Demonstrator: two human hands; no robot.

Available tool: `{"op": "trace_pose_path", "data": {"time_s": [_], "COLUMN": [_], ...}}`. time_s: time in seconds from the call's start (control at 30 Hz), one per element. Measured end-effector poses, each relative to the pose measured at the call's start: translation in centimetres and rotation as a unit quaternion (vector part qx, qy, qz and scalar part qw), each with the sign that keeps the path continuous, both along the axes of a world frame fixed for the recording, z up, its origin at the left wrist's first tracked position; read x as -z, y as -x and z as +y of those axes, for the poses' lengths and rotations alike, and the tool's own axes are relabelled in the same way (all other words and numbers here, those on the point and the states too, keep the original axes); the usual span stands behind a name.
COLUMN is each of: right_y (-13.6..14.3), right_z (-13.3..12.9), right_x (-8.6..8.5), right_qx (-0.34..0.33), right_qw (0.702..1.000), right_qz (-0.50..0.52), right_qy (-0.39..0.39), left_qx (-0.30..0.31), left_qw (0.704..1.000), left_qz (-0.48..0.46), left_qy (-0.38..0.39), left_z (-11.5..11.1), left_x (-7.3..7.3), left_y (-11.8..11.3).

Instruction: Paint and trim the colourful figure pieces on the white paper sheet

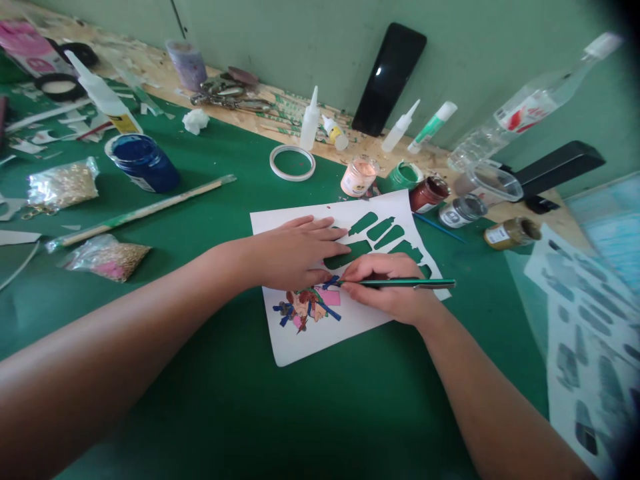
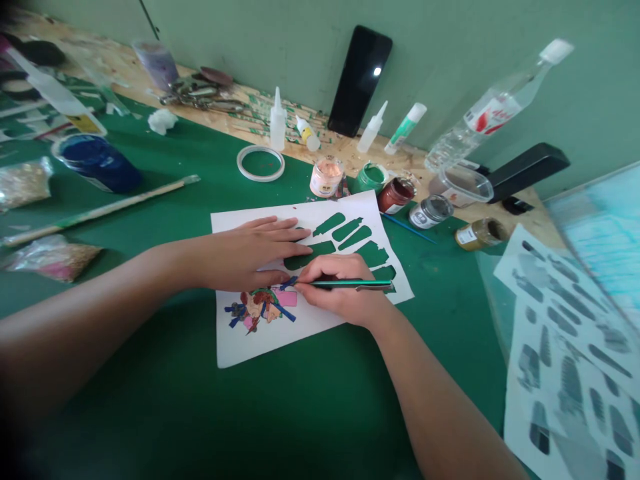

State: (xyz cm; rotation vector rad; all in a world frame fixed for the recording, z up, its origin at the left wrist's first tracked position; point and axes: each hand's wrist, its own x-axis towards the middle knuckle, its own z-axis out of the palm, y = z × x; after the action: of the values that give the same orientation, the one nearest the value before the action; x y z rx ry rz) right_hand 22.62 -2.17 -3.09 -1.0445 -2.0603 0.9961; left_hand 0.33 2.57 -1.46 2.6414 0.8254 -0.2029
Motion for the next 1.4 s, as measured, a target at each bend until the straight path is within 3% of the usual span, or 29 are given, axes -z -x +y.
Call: {"op": "trace_pose_path", "data": {"time_s": [0.7,1.4], "right_y": [0.11,-0.25], "right_z": [0.04,0.10], "right_x": [0.13,-0.41], "right_qx": [-0.042,-0.048], "right_qw": [0.998,0.998], "right_qz": [0.016,-0.014], "right_qy": [-0.051,-0.026], "left_qx": [0.000,-0.001], "left_qw": [1.000,0.999], "left_qz": [0.016,0.024], "left_qy": [0.017,0.033], "left_z": [0.13,0.19], "left_x": [0.03,-0.24], "left_y": [0.06,0.01]}}
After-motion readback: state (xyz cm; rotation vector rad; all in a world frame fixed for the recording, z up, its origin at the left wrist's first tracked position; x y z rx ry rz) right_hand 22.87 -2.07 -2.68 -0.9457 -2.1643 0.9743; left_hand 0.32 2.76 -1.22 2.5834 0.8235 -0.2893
